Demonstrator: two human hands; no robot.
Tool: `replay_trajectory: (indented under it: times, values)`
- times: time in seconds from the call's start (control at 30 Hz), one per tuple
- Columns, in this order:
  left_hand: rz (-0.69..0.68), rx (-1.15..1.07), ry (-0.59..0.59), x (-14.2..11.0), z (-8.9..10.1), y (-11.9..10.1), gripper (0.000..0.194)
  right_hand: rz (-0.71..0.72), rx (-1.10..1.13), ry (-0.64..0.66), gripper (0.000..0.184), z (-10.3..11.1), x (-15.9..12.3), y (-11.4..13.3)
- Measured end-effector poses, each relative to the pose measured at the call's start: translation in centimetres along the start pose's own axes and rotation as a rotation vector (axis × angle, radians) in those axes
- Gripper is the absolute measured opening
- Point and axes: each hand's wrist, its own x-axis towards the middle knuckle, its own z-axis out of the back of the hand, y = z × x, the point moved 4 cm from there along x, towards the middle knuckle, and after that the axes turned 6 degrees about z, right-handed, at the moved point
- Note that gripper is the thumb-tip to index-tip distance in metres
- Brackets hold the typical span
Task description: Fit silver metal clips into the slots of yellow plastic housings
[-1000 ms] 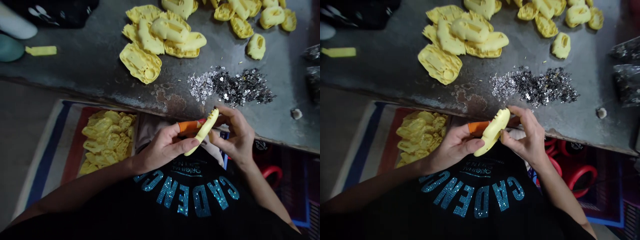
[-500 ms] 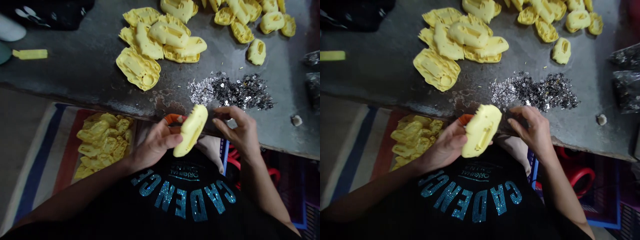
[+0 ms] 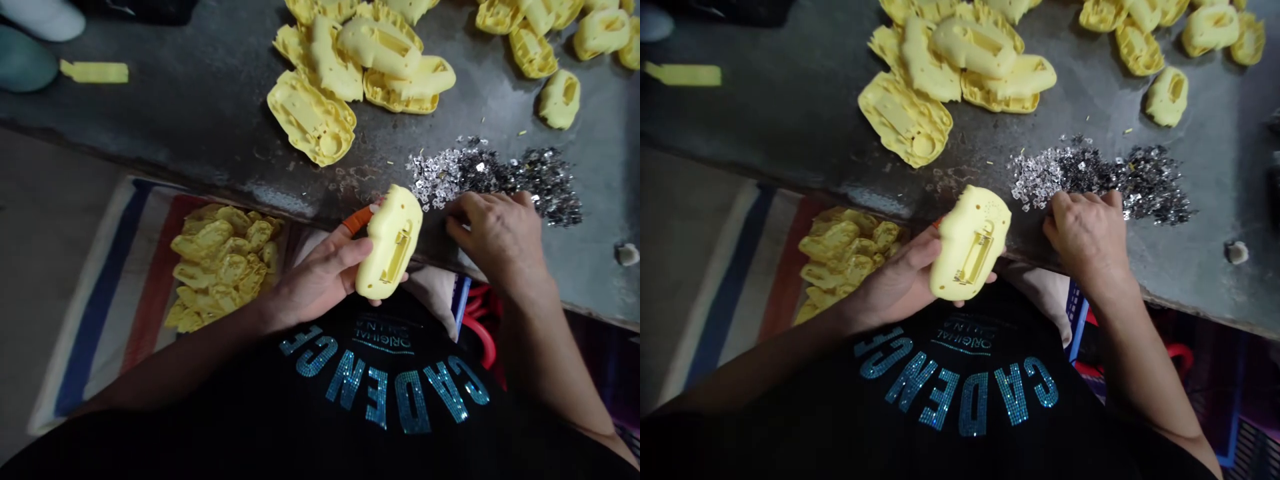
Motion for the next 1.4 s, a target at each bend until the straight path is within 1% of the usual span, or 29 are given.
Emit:
replay_trajectory:
  times: [0.03,0.07,0.13,0.2,0.23,0.27,0.37,0.43,0.53,0.6,0.73,0.8,0.93,1.03,1.13,1.23,1.3,1.4]
  values:
    - [0.024,-0.006,0.021,0.2,-0.3,0.2,0.081,-0.011,0.109,-0.061,0.012,0.4,-0.6,-0.1]
    - [0.047,-0.013,0.040,0.3,-0.7,0.4,0.080,-0.011,0.263,-0.141,0.010,0.7,-1.4,-0.1]
    - [0.085,-0.029,0.079,0.7,-1.5,0.8,0.079,0.009,0.656,-0.312,0.005,1.3,-3.2,0.3]
    - [0.109,-0.048,0.102,1.1,-2.3,1.3,0.080,0.033,0.975,-0.421,0.010,1.3,-4.8,1.1]
    - [0.121,-0.054,0.111,1.3,-2.6,1.5,0.080,0.044,1.060,-0.451,0.012,1.1,-5.5,1.7]
    - [0.134,-0.056,0.124,1.4,-2.9,1.8,0.080,0.053,1.095,-0.469,0.012,0.8,-6.0,2.2]
    - [0.177,-0.053,0.164,1.6,-3.4,2.3,0.084,0.078,1.055,-0.520,0.008,0.0,-7.0,2.9]
    - [0.202,-0.055,0.171,1.7,-3.6,2.6,0.089,0.086,1.004,-0.552,0.007,-0.2,-7.5,2.7]
    - [0.241,-0.053,0.156,1.9,-3.8,2.9,0.094,0.092,0.952,-0.560,0.008,-0.3,-8.1,2.2]
    - [0.262,-0.052,0.159,1.9,-3.9,3.1,0.095,0.090,0.975,-0.568,0.008,-0.4,-8.3,2.1]
    - [0.272,-0.076,0.159,2.0,-4.1,3.5,0.094,0.087,1.053,-0.644,0.006,-0.5,-7.8,2.3]
    - [0.272,-0.082,0.160,2.1,-4.1,3.7,0.092,0.095,1.019,-0.641,0.006,-0.6,-7.3,2.6]
    - [0.274,-0.075,0.192,2.0,-4.1,3.7,0.088,0.090,0.949,-0.591,0.008,-0.6,-6.9,2.7]
    - [0.270,-0.092,0.201,2.1,-4.0,3.6,0.088,0.111,0.953,-0.596,0.009,-0.4,-7.0,2.7]
    - [0.274,-0.093,0.207,2.1,-4.0,3.5,0.089,0.098,0.957,-0.591,0.009,-0.5,-6.9,2.8]
    - [0.265,-0.080,0.220,2.1,-4.0,3.5,0.090,0.107,0.940,-0.625,0.008,-0.4,-6.8,3.0]
    - [0.254,-0.081,0.218,2.1,-4.0,3.5,0.086,0.117,0.907,-0.627,0.009,-0.2,-6.8,3.2]
    - [0.245,-0.090,0.224,2.0,-3.9,3.4,0.077,0.134,0.824,-0.598,0.011,0.3,-7.0,3.2]
